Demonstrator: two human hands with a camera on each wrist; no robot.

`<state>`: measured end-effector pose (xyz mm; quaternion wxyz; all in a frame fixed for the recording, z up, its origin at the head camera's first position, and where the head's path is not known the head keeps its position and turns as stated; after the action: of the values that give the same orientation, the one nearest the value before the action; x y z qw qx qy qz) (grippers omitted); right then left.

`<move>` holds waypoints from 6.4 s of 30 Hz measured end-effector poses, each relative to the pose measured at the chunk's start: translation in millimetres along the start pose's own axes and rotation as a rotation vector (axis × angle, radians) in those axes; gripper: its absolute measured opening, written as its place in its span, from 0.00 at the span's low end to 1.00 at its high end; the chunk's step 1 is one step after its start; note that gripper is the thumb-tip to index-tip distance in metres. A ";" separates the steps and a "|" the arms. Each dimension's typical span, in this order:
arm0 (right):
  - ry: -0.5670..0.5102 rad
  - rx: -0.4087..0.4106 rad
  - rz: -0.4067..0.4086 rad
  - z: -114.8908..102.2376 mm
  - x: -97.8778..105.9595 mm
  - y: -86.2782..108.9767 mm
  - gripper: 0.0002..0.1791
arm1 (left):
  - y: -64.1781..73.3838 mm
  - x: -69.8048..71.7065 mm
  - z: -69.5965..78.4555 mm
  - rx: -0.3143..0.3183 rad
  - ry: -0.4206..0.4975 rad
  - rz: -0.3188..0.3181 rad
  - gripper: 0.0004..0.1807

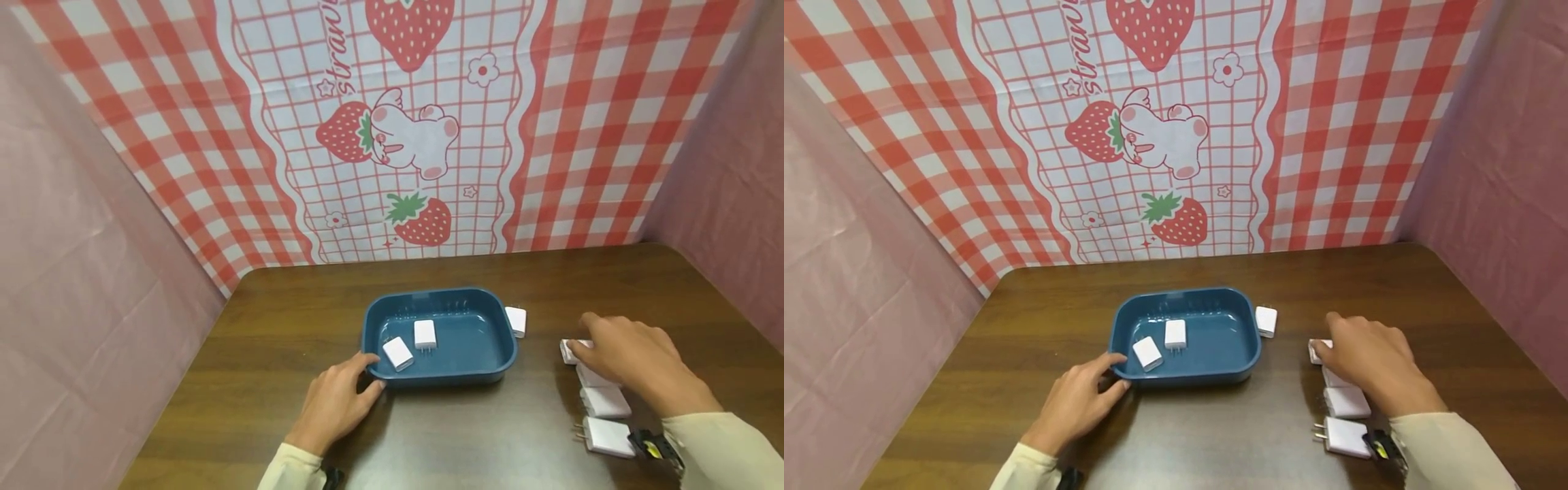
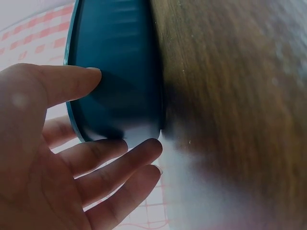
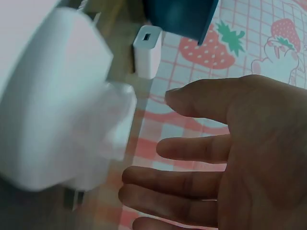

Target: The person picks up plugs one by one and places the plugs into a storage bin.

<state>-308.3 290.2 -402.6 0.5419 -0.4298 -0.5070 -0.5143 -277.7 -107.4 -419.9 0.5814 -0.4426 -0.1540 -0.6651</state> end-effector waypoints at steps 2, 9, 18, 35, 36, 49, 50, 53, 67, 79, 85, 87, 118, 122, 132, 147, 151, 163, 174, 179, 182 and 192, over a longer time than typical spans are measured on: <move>0.002 0.003 -0.018 5.3 -5.4 2.6 0.33 | 0.0 -0.6 0.3 0.003 0.002 -0.007 0.19; 0.002 0.007 -0.054 12.8 -16.9 8.6 0.30 | 0.3 0.4 0.2 0.003 0.006 0.002 0.19; -0.024 0.001 -0.068 14.0 -26.2 13.3 0.30 | 0.9 -0.9 0.0 -0.003 0.015 -0.010 0.20; -0.011 -0.003 0.004 5.9 -27.9 12.9 0.37 | 1.0 -1.0 -1.6 0.006 0.007 -0.014 0.20; -0.004 -0.001 0.005 5.4 -27.7 12.6 0.38 | 0.8 -0.8 -1.7 0.007 0.006 -0.012 0.20; 0.012 0.000 -0.022 4.5 -29.5 10.1 0.38 | 0.6 -0.3 -1.4 0.007 0.010 -0.004 0.20; 0.011 0.003 -0.015 3.9 -29.3 10.3 0.37 | 0.8 -0.3 -1.4 0.008 0.011 -0.004 0.20; 0.008 0.008 -0.001 3.1 -28.7 9.7 0.36 | 0.8 -0.9 -1.3 0.011 0.015 -0.009 0.20; -0.008 0.007 -0.011 2.7 -30.5 6.7 0.34 | 0.7 -2.4 -2.6 0.025 0.024 -0.013 0.20; -0.026 0.009 0.008 4.3 -29.0 6.8 0.33 | 2.3 -2.5 -2.8 0.029 0.033 -0.024 0.20; -0.039 0.015 0.014 5.2 -25.7 5.9 0.32 | 0.7 -1.7 -2.6 0.024 0.039 -0.020 0.20; -0.046 0.006 0.018 5.2 -24.2 5.2 0.33 | 0.2 -0.9 -2.9 0.020 0.043 -0.018 0.20; -0.171 -0.051 0.177 -12.6 15.7 1.8 0.40 | 0.3 0.1 -5.0 0.010 0.066 -0.007 0.19; -0.183 -0.049 0.230 -23.7 30.9 -0.1 0.41 | 0.1 -0.7 -5.4 0.018 0.072 -0.011 0.19; -0.194 0.051 0.335 -72.7 69.9 -14.9 0.31 | -0.7 0.7 -8.1 0.038 0.086 -0.018 0.19; -0.176 0.118 0.213 -117.1 65.9 -31.0 0.35 | 0.7 0.0 -4.6 0.004 0.111 -0.004 0.20; -0.172 0.123 0.177 -124.0 60.4 -37.9 0.36 | 0.4 1.7 -6.4 0.005 0.108 0.005 0.20; -0.018 0.210 0.127 -154.7 38.6 -52.9 0.30 | 1.0 1.0 -7.6 0.024 0.146 -0.017 0.21; 0.018 0.213 0.104 -164.2 27.5 -60.1 0.29 | 3.5 0.1 -7.2 0.032 0.148 -0.026 0.22; 0.052 0.216 0.107 -166.7 26.4 -64.7 0.29 | 2.7 -0.5 -7.5 0.033 0.153 -0.021 0.21; 0.061 0.216 0.111 -167.7 26.4 -67.6 0.29 | 1.3 0.4 -6.7 0.029 0.154 -0.017 0.21; 0.058 0.215 0.120 -170.0 17.8 -66.9 0.29 | 3.4 -1.1 -7.4 0.029 0.147 -0.020 0.22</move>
<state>-357.2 113.4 -408.5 0.6292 -0.3839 -0.5166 -0.4357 -277.7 -113.0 -426.0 0.5907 -0.3825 -0.1246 -0.6994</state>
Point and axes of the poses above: each hand's wrist, its own y-axis away from the middle knuckle, its own x-axis out of the back of the hand, z = x × y, the point moved 9 cm from there along -y, towards the middle knuckle, and after that the axes turned 15 degrees about y, right-handed, at the moved point
